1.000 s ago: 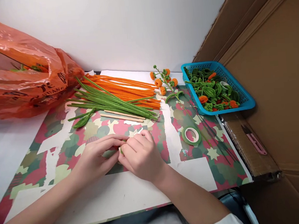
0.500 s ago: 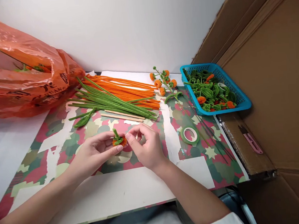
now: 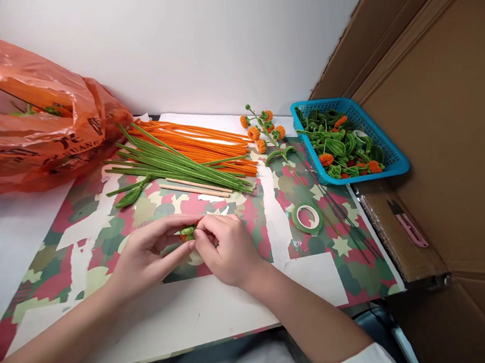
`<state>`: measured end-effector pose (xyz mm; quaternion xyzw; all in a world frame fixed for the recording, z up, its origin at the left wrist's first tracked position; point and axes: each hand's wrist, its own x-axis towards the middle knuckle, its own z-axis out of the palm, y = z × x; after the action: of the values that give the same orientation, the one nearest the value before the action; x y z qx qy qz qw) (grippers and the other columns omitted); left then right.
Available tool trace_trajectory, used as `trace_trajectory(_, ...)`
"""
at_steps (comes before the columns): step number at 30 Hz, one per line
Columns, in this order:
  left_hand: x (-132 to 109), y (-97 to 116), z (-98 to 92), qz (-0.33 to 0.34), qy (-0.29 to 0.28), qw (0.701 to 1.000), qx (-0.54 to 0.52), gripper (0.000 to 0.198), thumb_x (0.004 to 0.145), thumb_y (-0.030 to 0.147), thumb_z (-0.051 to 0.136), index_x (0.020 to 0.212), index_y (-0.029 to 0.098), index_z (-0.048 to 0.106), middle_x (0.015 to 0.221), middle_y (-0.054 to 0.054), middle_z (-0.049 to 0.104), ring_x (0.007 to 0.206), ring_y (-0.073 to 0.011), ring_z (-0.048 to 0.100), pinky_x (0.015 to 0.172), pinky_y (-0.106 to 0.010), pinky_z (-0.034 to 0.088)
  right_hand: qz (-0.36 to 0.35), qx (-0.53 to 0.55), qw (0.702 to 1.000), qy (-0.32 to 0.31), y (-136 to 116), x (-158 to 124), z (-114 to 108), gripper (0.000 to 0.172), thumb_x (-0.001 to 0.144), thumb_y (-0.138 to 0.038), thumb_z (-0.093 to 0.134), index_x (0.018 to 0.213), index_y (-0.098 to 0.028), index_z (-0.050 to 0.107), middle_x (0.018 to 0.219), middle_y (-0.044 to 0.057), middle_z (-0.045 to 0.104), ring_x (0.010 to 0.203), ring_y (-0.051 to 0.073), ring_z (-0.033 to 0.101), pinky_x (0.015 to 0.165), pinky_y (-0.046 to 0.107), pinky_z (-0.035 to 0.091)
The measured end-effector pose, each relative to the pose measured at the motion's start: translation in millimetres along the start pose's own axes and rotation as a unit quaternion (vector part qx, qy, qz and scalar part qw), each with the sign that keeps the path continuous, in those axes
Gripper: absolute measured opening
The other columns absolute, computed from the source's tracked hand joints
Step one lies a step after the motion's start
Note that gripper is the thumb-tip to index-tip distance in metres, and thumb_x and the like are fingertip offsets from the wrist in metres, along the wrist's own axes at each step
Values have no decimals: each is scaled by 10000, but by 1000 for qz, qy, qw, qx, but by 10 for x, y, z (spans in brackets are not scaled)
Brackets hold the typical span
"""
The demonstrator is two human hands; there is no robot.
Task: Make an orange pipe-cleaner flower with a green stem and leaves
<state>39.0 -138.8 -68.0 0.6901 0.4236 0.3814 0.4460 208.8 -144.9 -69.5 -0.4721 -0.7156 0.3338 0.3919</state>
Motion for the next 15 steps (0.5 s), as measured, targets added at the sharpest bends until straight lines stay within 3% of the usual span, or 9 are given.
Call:
trace_trajectory(5, 9, -1, -8, 7, 6, 1000, 6, 253, 843, 201, 610, 1081, 228, 691, 991, -48, 740, 862, -180, 708, 733, -254, 617, 30, 85, 996, -17, -14, 10, -20, 217, 851, -187, 473, 643, -206, 414, 581, -50, 424, 527, 99, 374, 521, 237, 302)
trace_trajectory(11, 11, -6, -23, 11, 6, 1000, 4, 233, 831, 167, 605, 1033, 224, 706, 994, -50, 742, 829, -174, 717, 702, -243, 620, 59, 119, 991, -21, -4, 6, -18, 216, 832, -208, 518, 635, -201, 429, 571, -51, 410, 524, 95, 361, 501, 233, 300)
trace_trajectory(15, 14, 15, -42, 2, -1, 1000, -7, 293, 827, 182, 623, 1114, 218, 666, 1036, -65, 730, 910, -201, 708, 770, -276, 617, 99, 142, 985, -22, -8, -10, 2, 220, 840, -217, 526, 637, -195, 446, 574, -51, 411, 518, 90, 349, 495, 230, 290)
